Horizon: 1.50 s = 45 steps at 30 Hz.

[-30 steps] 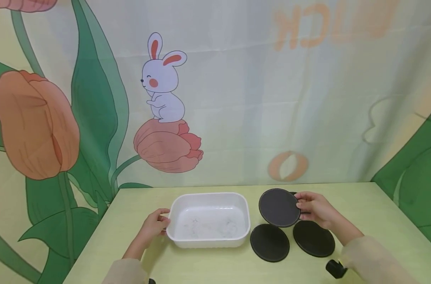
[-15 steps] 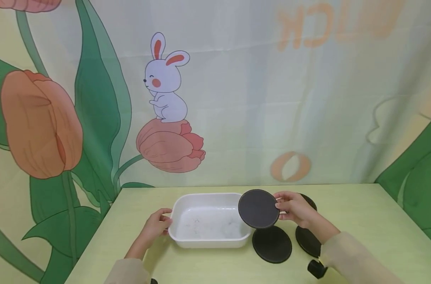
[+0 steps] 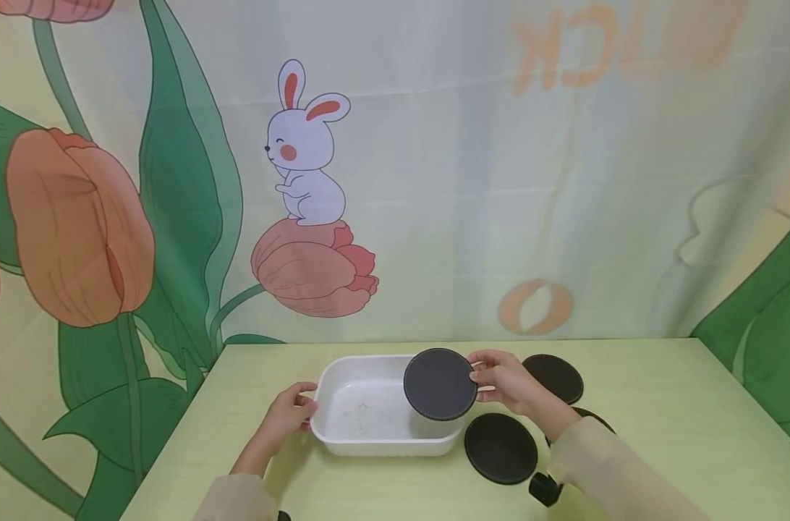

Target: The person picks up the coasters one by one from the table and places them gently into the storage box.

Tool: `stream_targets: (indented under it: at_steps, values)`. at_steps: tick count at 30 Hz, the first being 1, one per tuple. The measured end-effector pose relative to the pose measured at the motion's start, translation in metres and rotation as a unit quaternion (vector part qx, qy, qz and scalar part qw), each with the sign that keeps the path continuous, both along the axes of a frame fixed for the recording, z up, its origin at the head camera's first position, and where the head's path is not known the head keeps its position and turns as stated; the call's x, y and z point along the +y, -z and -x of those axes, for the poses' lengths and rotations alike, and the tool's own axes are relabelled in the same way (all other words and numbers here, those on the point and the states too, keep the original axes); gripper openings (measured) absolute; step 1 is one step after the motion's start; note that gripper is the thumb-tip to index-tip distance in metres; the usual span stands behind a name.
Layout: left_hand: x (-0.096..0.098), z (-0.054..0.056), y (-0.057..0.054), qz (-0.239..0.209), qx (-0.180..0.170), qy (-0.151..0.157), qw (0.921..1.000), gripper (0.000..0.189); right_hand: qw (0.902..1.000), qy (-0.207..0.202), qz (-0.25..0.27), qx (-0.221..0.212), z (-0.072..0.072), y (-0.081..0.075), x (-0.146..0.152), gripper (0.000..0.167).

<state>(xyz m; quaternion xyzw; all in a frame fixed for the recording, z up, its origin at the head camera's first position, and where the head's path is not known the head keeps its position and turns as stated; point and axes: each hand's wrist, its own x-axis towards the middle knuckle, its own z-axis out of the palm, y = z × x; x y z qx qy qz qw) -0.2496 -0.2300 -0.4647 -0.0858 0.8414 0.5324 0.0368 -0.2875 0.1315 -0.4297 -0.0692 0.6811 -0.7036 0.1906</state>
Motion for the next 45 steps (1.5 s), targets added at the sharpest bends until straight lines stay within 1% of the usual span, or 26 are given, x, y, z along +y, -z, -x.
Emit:
stream_targets:
  at_steps: [8, 16, 28, 29, 35, 36, 41, 45]
  values:
    - [0.000, 0.001, 0.002, -0.007, 0.001, -0.001, 1.0000, 0.033, 0.9999, 0.003, 0.005, -0.008, 0.005, 0.008, -0.026, 0.027]
    - [-0.002, 0.003, 0.005, -0.024, -0.004, -0.001, 0.9997, 0.034, 0.9990, 0.036, -0.013, -0.021, 0.006, 0.016, -0.058, 0.030]
    - [-0.003, 0.004, 0.006, -0.031, -0.010, 0.000, 0.9995, 0.034, 0.9953, 0.080, -0.020, -0.050, 0.014, 0.042, -0.094, 0.029]
    - [-0.003, 0.004, 0.006, -0.030, -0.011, -0.001, 0.9995, 0.034, 0.9955, 0.078, -0.018, -0.051, 0.013, 0.041, -0.097, 0.029]
    - [-0.003, 0.005, 0.008, -0.028, -0.011, -0.004, 0.9995, 0.034, 0.9945, 0.082, -0.014, -0.064, 0.017, 0.054, -0.112, 0.029]
    - [-0.003, 0.005, 0.008, -0.029, -0.012, -0.003, 0.9995, 0.034, 0.9939, 0.087, -0.015, -0.066, 0.019, 0.059, -0.114, 0.029]
    - [-0.004, 0.004, 0.007, -0.036, -0.011, -0.005, 0.9993, 0.034, 0.9932, 0.087, -0.023, -0.075, 0.019, 0.063, -0.123, 0.031]
    - [-0.004, 0.004, 0.006, -0.033, -0.011, -0.005, 0.9994, 0.034, 0.9922, 0.093, -0.034, -0.075, 0.018, 0.065, -0.127, 0.028]
